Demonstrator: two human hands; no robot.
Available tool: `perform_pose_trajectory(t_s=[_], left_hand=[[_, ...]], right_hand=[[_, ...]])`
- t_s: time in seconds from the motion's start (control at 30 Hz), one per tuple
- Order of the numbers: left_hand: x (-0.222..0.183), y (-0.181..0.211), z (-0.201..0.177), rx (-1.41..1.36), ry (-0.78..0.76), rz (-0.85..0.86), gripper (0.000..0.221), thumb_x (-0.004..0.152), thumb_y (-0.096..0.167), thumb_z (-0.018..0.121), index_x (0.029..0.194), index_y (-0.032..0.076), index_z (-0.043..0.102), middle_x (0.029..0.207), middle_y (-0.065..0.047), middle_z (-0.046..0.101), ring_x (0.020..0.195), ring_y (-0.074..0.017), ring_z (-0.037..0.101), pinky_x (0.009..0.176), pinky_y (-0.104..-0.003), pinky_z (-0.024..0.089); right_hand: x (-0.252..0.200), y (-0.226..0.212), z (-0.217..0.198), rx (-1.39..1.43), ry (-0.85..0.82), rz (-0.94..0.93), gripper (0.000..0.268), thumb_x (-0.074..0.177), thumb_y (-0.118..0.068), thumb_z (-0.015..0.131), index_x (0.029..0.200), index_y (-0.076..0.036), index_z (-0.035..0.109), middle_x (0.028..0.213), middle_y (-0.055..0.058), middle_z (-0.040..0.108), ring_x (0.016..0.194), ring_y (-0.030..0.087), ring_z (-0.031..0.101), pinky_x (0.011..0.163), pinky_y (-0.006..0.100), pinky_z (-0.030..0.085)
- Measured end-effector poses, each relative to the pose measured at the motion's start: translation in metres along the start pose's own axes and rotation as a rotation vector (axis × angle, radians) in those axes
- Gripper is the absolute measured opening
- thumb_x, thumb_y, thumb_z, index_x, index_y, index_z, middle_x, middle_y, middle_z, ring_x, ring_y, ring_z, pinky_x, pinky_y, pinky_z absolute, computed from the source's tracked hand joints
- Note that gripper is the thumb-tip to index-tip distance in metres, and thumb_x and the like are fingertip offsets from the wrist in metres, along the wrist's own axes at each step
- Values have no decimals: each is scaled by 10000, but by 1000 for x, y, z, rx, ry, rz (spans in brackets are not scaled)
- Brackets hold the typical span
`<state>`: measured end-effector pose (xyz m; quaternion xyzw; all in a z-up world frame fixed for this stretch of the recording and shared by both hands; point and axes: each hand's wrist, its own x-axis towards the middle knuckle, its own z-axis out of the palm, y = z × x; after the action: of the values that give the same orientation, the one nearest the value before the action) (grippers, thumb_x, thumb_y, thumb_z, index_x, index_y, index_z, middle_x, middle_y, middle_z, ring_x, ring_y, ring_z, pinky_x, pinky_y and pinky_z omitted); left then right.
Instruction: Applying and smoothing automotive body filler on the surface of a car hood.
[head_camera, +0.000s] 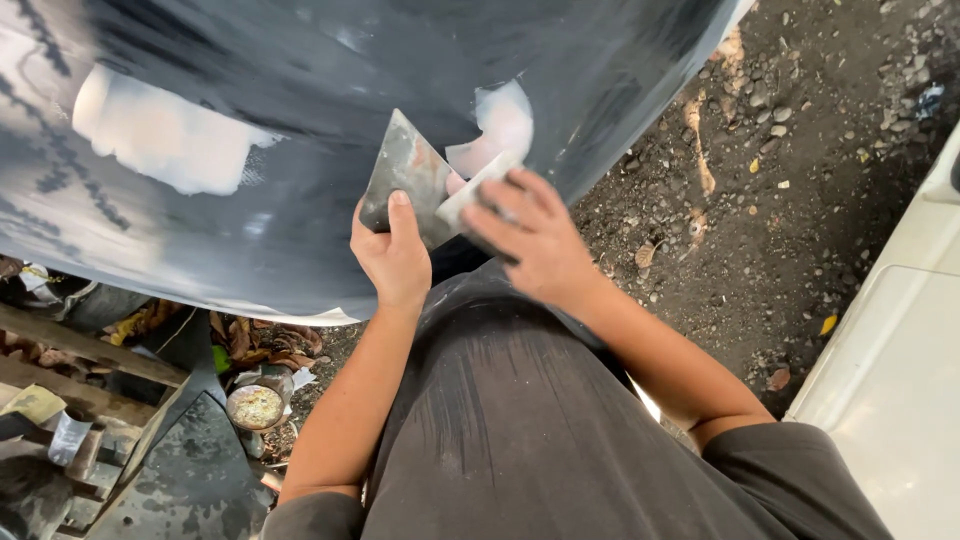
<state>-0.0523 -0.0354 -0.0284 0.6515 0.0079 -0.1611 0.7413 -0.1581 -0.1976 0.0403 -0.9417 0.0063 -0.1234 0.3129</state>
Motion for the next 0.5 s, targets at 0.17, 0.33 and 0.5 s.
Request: perform_pose_trajectory(t_s=[0.17,0.33,0.5], left_hand=[[24,18,-11,-72,269,1,212,1074,122,592,1176,-64,608,1059,-72,670,903,-135,616,782,-295,524],[37,35,-26,-291,230,67,224,1075,116,579,1227,-48,590,1185,-94,673,1046,-167,657,920,-320,567],[28,18,-26,-216,171,29,171,1098,89,574,1199,-44,612,1133,-74,660,1001,-139,620,898,-300,532]], right_hand=[[-32,17,23,-128,-135,-27,650,695,-31,711,1333,-148,679,1408,89,591,1347,375,499,1132,517,429],[-17,77,17,-279,-116,63,645,767,2,731,1397,-102,637,1450,82,569,1377,348,477,1118,510,434],[16,106,19,-395,-92,87,696,726,-28,722,1410,-47,596,1473,91,512,1375,372,432,1095,569,402]])
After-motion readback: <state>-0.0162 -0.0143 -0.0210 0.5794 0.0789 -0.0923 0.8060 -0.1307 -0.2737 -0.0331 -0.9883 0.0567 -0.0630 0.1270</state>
